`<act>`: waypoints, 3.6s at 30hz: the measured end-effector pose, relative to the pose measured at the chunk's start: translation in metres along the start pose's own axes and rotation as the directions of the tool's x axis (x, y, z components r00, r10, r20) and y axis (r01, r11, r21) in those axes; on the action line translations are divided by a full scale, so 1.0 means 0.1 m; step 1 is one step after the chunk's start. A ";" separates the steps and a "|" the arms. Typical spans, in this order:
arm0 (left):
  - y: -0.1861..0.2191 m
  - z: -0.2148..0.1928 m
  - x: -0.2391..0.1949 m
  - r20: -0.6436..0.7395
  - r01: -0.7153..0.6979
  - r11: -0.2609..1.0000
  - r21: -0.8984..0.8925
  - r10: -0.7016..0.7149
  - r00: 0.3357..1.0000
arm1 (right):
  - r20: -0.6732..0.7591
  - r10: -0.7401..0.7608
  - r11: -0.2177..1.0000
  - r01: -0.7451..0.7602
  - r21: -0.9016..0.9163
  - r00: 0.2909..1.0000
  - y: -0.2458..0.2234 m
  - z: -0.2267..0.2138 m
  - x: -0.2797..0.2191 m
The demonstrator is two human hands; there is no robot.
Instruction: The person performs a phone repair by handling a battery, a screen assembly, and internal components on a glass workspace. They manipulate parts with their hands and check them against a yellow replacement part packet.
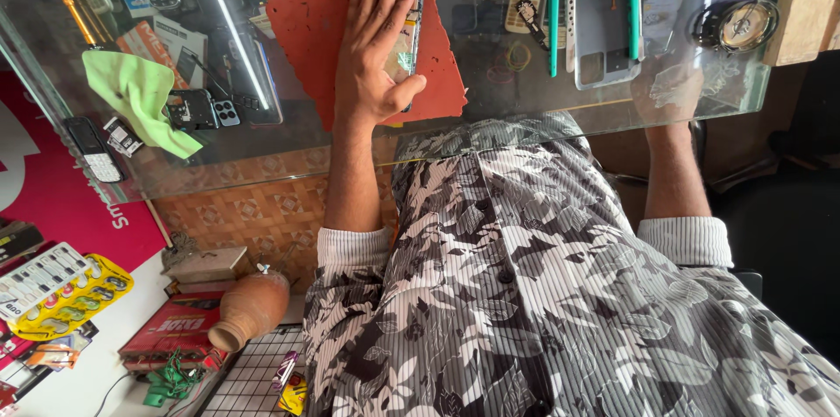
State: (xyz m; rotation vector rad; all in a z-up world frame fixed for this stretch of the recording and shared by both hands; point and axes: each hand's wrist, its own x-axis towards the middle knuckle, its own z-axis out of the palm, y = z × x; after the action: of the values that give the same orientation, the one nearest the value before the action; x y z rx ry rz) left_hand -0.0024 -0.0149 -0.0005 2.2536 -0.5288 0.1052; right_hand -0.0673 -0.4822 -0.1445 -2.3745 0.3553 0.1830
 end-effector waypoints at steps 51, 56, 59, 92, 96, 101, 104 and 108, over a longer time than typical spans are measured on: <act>-0.05 0.03 -0.02 0.022 -0.049 0.998 0.045 0.048 0.999 | -0.120 0.007 0.675 0.084 0.733 0.993 -0.19 0.08 0.22; 0.06 -0.06 0.01 0.086 -0.068 0.979 0.194 0.052 0.995 | -0.218 -0.350 0.932 0.315 -0.177 0.911 -0.21 0.11 0.07; 0.11 -0.14 -0.01 0.090 -0.047 0.988 0.148 0.033 0.995 | -0.254 -0.446 0.878 0.364 -0.309 0.858 -0.27 0.12 -0.05; -1.18 0.69 -2.02 0.154 0.216 0.929 -0.299 -0.177 0.972 | 0.506 -0.154 0.886 -0.107 0.451 0.849 -1.90 2.10 -0.92; -1.17 0.30 -2.36 0.377 0.470 0.882 -0.038 -0.423 0.824 | 0.401 0.023 0.682 -0.307 0.664 0.916 -2.03 1.48 -1.19; -0.72 -0.48 -2.71 0.437 0.289 0.881 0.374 -0.443 0.783 | 0.361 0.327 0.941 -0.267 -0.207 0.873 -1.58 0.19 -1.38; -0.32 -1.04 -2.47 0.631 0.498 0.779 0.380 -0.612 0.476 | 0.364 0.138 0.990 -0.135 -0.035 0.921 -1.46 -0.64 -1.57; 0.25 -1.50 -1.68 0.434 0.362 0.929 0.074 -0.356 0.827 | 0.347 0.038 0.973 -0.114 0.202 0.937 -1.95 -0.95 -1.64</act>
State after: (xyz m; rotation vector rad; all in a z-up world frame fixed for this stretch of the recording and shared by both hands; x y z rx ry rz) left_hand -0.1510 0.1369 0.0776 2.3279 -0.3194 -0.6169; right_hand -0.1607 -0.3764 0.0878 -2.0632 0.2842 0.5566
